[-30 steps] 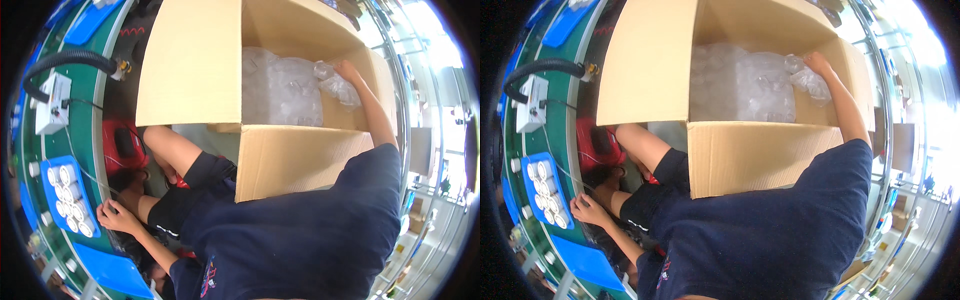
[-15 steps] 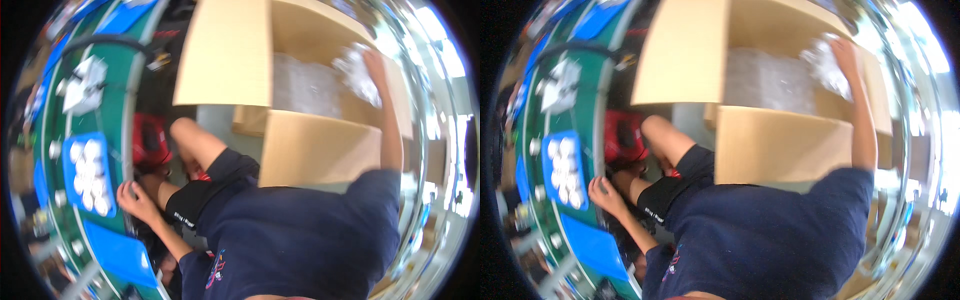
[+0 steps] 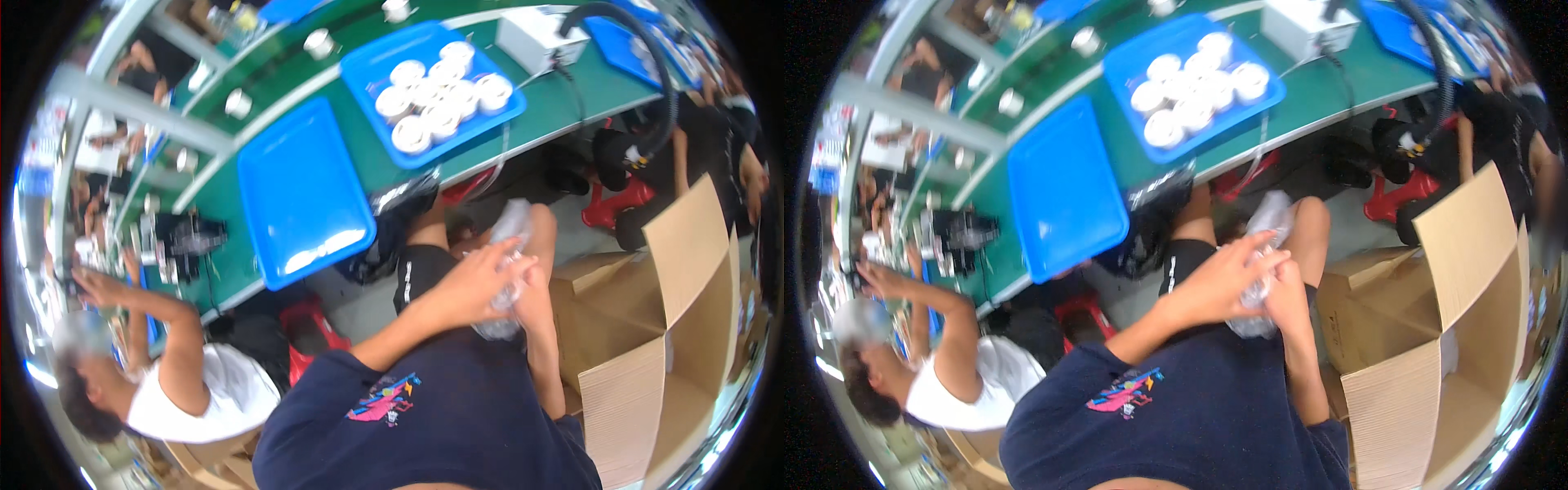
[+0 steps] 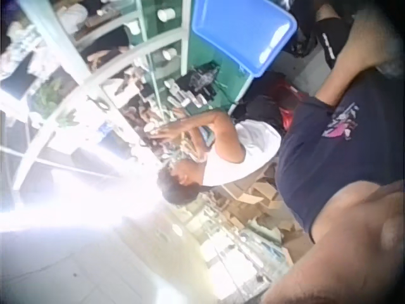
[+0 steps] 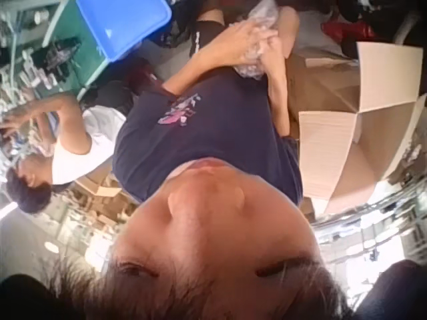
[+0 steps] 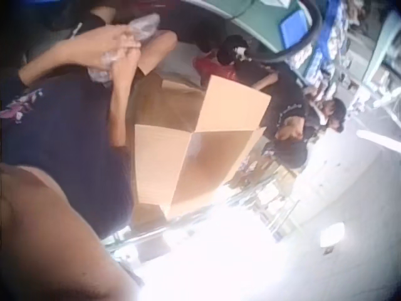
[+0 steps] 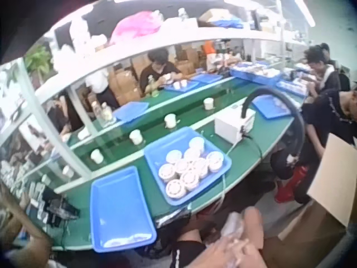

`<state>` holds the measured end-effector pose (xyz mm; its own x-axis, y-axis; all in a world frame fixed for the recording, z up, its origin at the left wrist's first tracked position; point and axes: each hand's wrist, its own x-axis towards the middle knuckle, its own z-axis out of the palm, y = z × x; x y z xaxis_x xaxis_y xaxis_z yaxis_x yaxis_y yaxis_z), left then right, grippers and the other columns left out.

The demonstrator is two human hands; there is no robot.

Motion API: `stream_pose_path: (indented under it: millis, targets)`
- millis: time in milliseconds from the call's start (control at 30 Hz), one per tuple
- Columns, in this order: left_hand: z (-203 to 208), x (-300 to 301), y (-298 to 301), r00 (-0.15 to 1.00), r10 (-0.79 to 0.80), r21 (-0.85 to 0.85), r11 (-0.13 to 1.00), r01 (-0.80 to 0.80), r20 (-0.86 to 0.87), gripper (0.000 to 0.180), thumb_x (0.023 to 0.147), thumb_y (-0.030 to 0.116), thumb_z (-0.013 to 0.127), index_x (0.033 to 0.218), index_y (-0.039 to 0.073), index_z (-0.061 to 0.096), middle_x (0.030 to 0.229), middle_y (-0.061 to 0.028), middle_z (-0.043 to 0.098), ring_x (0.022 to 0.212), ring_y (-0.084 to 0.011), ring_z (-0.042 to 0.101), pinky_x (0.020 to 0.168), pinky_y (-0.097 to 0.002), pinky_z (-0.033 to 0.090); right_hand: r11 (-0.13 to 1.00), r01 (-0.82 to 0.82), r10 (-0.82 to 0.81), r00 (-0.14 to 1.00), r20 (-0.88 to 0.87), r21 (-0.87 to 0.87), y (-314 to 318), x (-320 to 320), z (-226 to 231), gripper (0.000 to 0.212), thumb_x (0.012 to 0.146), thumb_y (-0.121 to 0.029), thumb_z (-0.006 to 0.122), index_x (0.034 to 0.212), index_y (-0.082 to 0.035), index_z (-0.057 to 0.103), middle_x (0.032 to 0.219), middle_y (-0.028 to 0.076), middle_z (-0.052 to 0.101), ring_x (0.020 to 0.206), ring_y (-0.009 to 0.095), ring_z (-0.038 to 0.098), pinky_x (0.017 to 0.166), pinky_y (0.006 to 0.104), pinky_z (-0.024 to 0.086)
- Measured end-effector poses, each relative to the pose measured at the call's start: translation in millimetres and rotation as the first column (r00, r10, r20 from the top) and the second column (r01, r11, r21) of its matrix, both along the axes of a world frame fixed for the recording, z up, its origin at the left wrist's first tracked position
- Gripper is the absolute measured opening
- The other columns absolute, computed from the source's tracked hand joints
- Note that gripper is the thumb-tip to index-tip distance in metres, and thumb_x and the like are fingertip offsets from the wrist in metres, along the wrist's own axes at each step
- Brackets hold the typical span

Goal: Inspecting, cleaning, and packing small white electronic components at an assembly line.

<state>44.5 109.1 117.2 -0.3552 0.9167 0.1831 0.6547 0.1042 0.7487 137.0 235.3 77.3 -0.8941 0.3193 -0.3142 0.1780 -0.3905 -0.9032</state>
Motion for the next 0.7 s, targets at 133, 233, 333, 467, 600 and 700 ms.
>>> stream_pose_path:
  millis: [133,233,333,467,600,700]
  targets:
    - [-43,4,-40,0.859,0.267,-0.034,0.959,-0.281,0.438,0.076,0.071,0.007,0.075,0.138,0.005,0.039,0.131,-0.0187,0.05,0.118,-0.0395,0.053,0.098,-0.0424,0.045,0.957,-0.284,0.283,0.959,0.02,0.056,-24,-24,-24,0.016,0.094,-0.009,0.049,0.099,0.0,0.062,0.093,0.001,0.063,0.085,0.008,0.056,0.073,0.0243,0.045]
    - [-78,18,-81,0.819,0.419,-0.052,0.899,-0.435,0.393,0.067,0.073,0.003,0.072,0.134,0.004,0.042,0.128,-0.0214,0.053,0.116,-0.0416,0.053,0.095,-0.0434,0.046,0.858,-0.502,0.498,0.865,0.066,0.105,-46,-35,-54,0.016,0.094,-0.01,0.051,0.099,0.001,0.061,0.091,0.003,0.063,0.084,0.01,0.057,0.074,0.0254,0.045]
    - [-109,35,-120,0.756,0.548,-0.143,0.832,-0.536,0.357,0.049,0.076,0.0,0.066,0.123,0.001,0.051,0.115,-0.0216,0.061,0.11,-0.0386,0.058,0.093,-0.0409,0.047,0.724,-0.651,0.66,0.75,0.045,0.228,-69,-50,-54,0.015,0.097,-0.012,0.052,0.101,0.0,0.061,0.089,-0.003,0.06,0.084,0.004,0.051,0.074,0.0214,0.042]
    - [-141,32,-161,0.444,0.694,-0.304,0.677,-0.67,0.567,0.03,0.084,0.002,0.058,0.113,-0.002,0.059,0.104,-0.0139,0.067,0.094,-0.0234,0.064,0.086,-0.0362,0.048,0.71,-0.524,0.578,0.816,0.036,0.471,-99,-56,-28,0.019,0.096,-0.015,0.057,0.107,-0.001,0.06,0.092,0.005,0.063,0.094,0.012,0.06,0.08,0.0265,0.048]
    - [-164,-29,-166,-0.12,0.643,-0.343,0.233,-0.91,0.756,0.03,0.094,0.01,0.051,0.122,0.003,0.058,0.113,-0.0082,0.063,0.103,-0.0175,0.058,0.092,-0.0334,0.047,0.771,-0.526,0.51,0.847,0.148,0.358,-72,-64,-27,0.023,0.091,-0.017,0.061,0.105,0.001,0.06,0.095,0.012,0.065,0.09,0.02,0.064,0.08,0.0316,0.05]
    - [-274,-87,-212,0.202,0.68,-0.029,0.312,-0.95,0.705,0.039,0.097,0.02,0.047,0.131,0.001,0.05,0.13,-0.0128,0.056,0.119,-0.0252,0.052,0.103,-0.0395,0.042,0.775,-0.508,0.486,0.86,0.16,0.377,-52,-52,-54,0.025,0.092,-0.02,0.062,0.102,0.002,0.061,0.09,0.013,0.066,0.083,0.017,0.065,0.075,0.0305,0.051]
